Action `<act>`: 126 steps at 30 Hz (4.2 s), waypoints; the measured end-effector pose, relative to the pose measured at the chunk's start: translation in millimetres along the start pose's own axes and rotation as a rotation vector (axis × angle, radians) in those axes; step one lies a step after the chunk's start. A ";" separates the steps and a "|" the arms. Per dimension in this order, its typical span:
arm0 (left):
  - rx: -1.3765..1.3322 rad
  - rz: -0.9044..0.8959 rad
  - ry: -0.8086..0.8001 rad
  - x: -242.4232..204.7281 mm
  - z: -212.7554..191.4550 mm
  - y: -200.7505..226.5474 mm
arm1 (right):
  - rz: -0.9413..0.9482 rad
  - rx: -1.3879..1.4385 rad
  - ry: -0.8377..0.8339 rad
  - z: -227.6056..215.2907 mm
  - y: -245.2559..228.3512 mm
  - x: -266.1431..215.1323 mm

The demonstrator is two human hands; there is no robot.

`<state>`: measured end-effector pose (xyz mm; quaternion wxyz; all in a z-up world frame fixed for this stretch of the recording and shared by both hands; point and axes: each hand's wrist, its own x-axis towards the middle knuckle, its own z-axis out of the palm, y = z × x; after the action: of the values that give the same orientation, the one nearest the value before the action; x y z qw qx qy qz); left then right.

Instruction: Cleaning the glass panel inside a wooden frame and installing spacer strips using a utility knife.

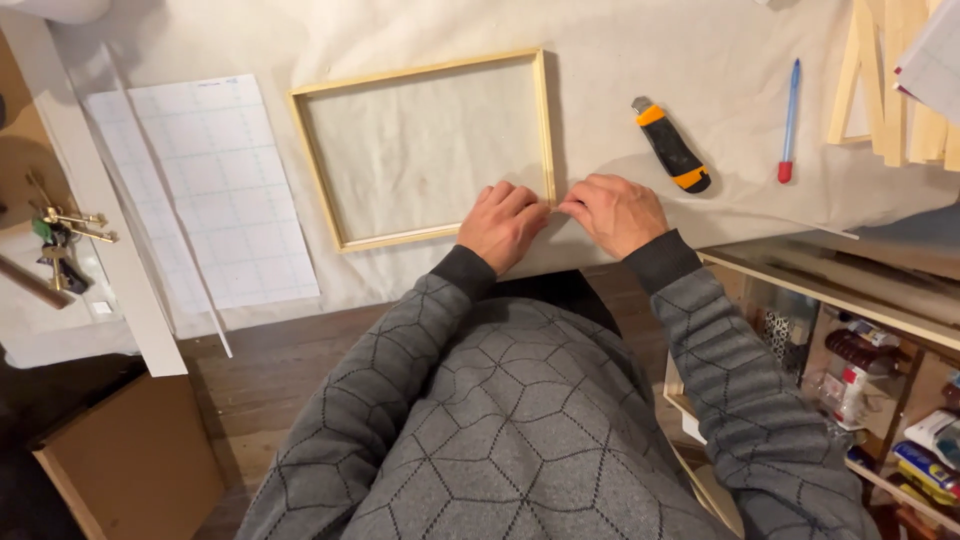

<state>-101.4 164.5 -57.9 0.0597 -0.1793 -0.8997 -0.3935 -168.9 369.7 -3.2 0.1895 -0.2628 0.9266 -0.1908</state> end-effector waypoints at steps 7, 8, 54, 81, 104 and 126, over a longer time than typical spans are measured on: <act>-0.014 -0.018 0.006 -5.0 2.4 -1.2 | -0.022 0.040 -0.003 -20.3 11.2 -7.9; -0.019 -0.015 -0.006 -4.6 1.0 -1.4 | 0.019 -0.001 -0.073 -28.9 14.3 -10.7; -0.006 0.038 0.027 -3.2 -3.9 0.2 | 0.422 1.387 0.230 -29.5 -5.7 -48.6; 0.008 0.047 0.018 -1.4 -6.4 0.2 | 0.662 1.021 0.448 4.6 -60.0 -93.6; -0.005 0.048 0.043 -3.3 -4.1 -1.3 | -0.084 0.182 0.679 -10.3 -75.4 -92.9; -0.007 0.034 0.032 1.1 -6.1 3.1 | 0.006 0.184 0.507 14.5 -80.6 -95.2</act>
<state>-101.4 162.4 -51.3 0.0801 -0.1887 -0.8941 -0.3982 -53.7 355.7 44.8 -0.0249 -0.1856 0.9240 -0.3334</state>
